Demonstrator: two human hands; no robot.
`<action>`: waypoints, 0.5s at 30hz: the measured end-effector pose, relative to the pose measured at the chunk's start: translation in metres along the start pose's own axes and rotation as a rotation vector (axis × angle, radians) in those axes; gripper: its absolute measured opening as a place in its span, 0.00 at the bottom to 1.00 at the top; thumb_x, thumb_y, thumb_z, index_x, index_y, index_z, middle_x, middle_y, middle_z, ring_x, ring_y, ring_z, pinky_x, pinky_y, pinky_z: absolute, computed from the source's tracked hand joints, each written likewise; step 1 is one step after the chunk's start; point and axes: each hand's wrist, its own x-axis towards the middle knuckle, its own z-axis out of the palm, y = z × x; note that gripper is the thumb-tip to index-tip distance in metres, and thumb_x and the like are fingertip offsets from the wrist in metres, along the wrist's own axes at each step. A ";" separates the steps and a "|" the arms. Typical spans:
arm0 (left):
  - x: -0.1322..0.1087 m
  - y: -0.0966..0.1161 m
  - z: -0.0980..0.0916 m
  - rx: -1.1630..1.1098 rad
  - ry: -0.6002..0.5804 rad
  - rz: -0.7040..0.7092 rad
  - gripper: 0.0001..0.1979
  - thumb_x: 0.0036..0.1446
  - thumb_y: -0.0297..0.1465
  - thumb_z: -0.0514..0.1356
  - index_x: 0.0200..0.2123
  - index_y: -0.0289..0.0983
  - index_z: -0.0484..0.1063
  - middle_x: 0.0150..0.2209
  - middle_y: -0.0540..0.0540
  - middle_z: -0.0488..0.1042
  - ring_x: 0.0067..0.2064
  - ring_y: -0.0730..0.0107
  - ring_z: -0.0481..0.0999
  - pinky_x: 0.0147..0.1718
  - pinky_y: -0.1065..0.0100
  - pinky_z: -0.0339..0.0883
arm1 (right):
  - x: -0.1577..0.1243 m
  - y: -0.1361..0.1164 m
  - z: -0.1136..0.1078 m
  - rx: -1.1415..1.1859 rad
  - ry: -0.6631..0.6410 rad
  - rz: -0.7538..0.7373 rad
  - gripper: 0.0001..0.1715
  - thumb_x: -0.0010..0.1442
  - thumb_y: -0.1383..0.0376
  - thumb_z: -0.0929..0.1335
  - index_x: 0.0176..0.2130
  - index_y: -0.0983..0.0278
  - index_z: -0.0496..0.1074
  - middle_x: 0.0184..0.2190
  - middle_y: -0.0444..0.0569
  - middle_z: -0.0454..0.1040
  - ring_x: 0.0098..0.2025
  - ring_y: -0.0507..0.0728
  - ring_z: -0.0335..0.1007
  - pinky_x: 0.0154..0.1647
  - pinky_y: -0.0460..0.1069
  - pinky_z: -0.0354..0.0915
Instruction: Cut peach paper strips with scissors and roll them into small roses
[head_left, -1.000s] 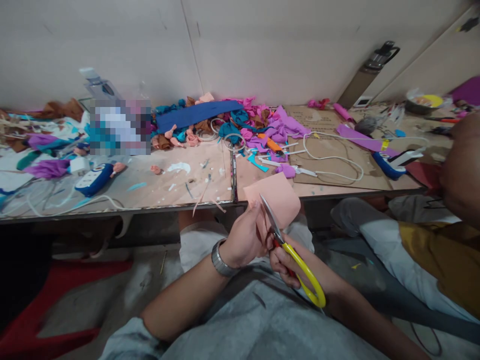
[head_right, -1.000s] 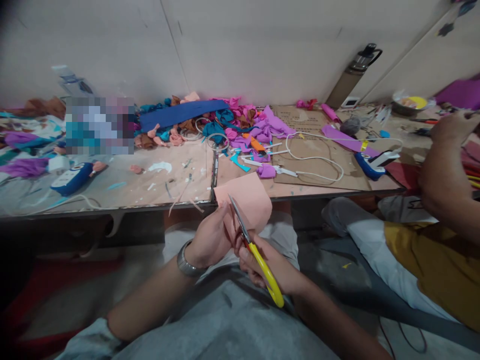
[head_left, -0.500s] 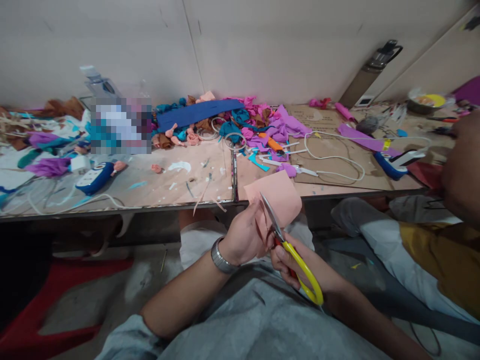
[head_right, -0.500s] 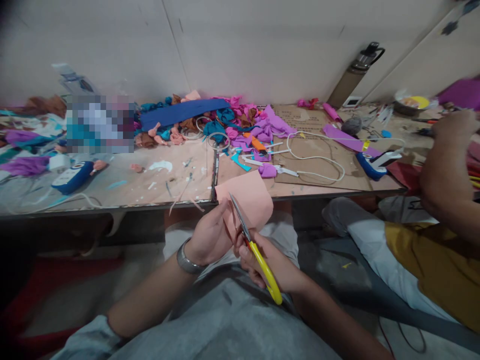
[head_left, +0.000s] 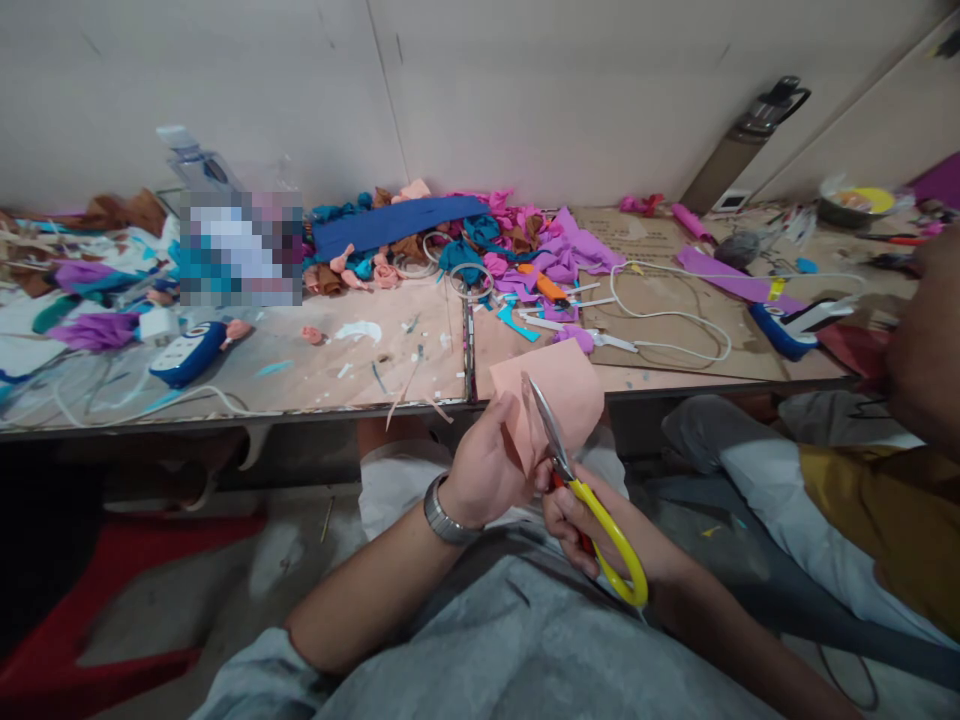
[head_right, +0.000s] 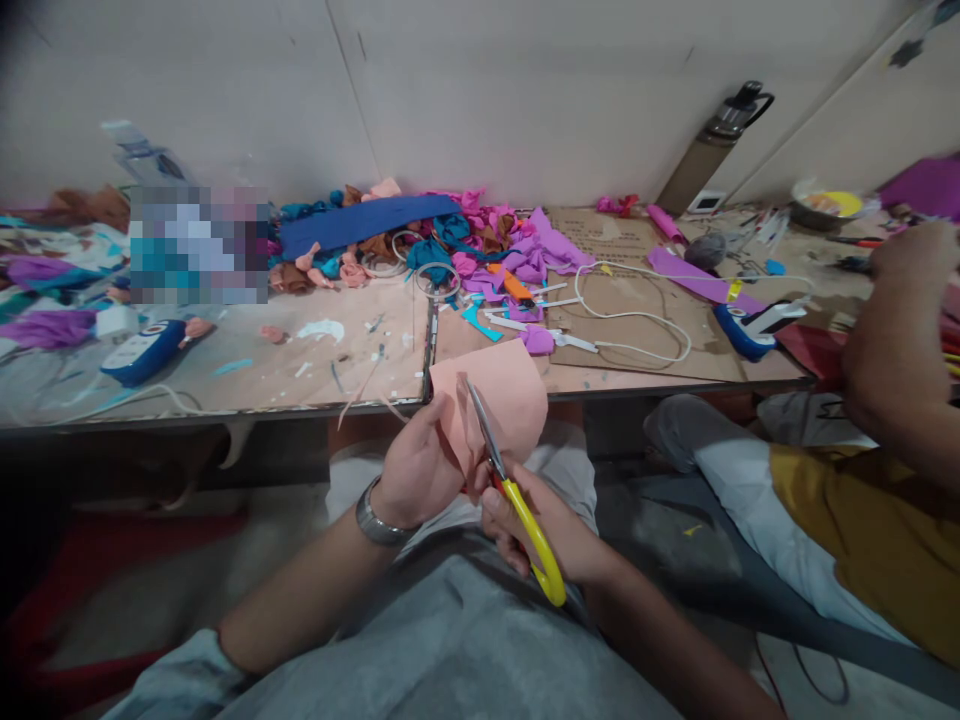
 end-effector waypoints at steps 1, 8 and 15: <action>0.001 -0.001 0.000 -0.006 0.001 0.025 0.19 0.65 0.44 0.54 0.35 0.34 0.74 0.22 0.46 0.74 0.16 0.70 0.68 0.16 0.69 0.57 | 0.000 0.000 0.000 -0.002 0.001 0.002 0.25 0.66 0.42 0.65 0.43 0.59 0.59 0.23 0.33 0.59 0.12 0.41 0.48 0.11 0.37 0.50; 0.002 -0.004 0.001 -0.050 -0.032 0.075 0.14 0.66 0.38 0.55 0.43 0.32 0.72 0.24 0.48 0.75 0.17 0.72 0.69 0.14 0.73 0.58 | 0.001 0.003 0.000 0.013 0.003 0.021 0.26 0.64 0.42 0.67 0.42 0.59 0.58 0.21 0.32 0.58 0.12 0.43 0.52 0.11 0.39 0.58; 0.001 -0.002 0.004 -0.104 -0.029 0.053 0.16 0.68 0.37 0.52 0.41 0.32 0.75 0.24 0.45 0.77 0.19 0.69 0.74 0.19 0.71 0.67 | 0.001 0.001 0.001 0.033 0.032 0.009 0.24 0.64 0.45 0.68 0.43 0.59 0.60 0.23 0.34 0.60 0.14 0.44 0.55 0.11 0.40 0.60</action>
